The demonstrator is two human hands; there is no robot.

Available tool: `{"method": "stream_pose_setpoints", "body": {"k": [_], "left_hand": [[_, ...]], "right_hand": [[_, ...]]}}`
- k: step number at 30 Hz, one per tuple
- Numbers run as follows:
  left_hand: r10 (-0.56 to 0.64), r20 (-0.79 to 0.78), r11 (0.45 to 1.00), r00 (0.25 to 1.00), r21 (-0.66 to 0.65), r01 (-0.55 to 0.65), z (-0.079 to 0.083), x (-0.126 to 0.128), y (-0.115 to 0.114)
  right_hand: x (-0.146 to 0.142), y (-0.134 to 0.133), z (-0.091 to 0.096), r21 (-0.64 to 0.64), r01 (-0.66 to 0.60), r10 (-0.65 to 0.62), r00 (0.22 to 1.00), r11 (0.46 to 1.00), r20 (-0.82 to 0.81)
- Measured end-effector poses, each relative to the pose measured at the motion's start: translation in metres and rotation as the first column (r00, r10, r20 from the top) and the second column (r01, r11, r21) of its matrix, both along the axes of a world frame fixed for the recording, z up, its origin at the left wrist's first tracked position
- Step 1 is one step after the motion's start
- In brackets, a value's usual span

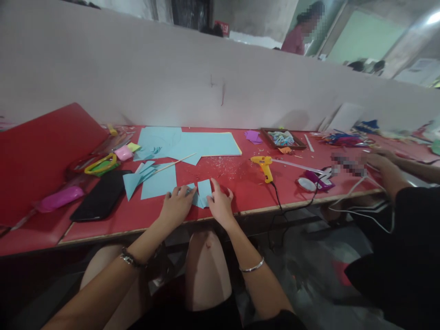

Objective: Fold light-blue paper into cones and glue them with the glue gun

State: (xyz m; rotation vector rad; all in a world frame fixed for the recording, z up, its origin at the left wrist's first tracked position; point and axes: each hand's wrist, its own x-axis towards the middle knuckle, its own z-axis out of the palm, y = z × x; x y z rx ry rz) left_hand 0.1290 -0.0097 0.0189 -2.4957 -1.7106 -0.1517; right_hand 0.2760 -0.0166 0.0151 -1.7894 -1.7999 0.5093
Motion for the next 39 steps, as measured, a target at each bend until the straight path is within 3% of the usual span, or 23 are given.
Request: {"method": "stream_pose_setpoints", "body": {"k": [7,13,18,21,23,26,29,32,36,39], "left_hand": [[0.001,0.012,1.0,1.0,0.004,-0.001,0.0,-0.001,0.0],[-0.004,0.035,1.0,0.999,-0.001,0.004,0.0,0.001,0.0],[-0.016,0.076,1.0,0.997,0.014,0.015,0.002,-0.002,0.001],[-0.026,0.12,0.997,0.992,0.071,0.017,0.009,-0.004,0.002],[-0.034,0.252,0.994,0.967,0.107,0.007,0.016,-0.004,0.004],[-0.071,0.521,0.997,0.851,0.012,0.076,0.022,-0.003,0.011],[-0.069,0.615,0.984,0.786,-0.089,0.156,0.023,-0.006,0.023],[-0.023,0.645,0.984,0.764,-0.12,0.131,0.026,-0.02,0.039],[0.07,0.655,0.991,0.752,-0.133,0.023,0.037,-0.054,0.072],[0.163,0.625,0.983,0.763,-0.17,-0.071,0.043,-0.083,0.108]], "right_hand": [[0.002,-0.007,-0.006,0.044,0.044,-0.046,0.997,0.998,0.057],[0.019,-0.01,-0.009,0.097,0.164,-0.17,0.984,0.982,0.053],[0.024,-0.008,-0.012,0.168,0.142,-0.106,0.973,0.976,-0.204],[0.016,-0.005,-0.01,0.172,0.075,0.007,0.901,0.982,-0.434],[0.007,-0.002,-0.005,0.176,0.028,0.071,0.845,0.984,-0.53],[-0.006,0.004,0.004,0.198,-0.012,0.125,0.813,0.98,-0.569],[-0.012,0.01,0.008,0.214,-0.032,0.144,0.831,0.976,-0.537],[-0.011,0.015,0.001,0.247,-0.047,0.159,0.876,0.968,-0.455],[-0.008,0.014,-0.009,0.189,-0.185,0.208,0.972,0.964,-0.111],[-0.008,0.012,-0.01,0.137,-0.277,0.26,0.957,0.951,0.13]]}}
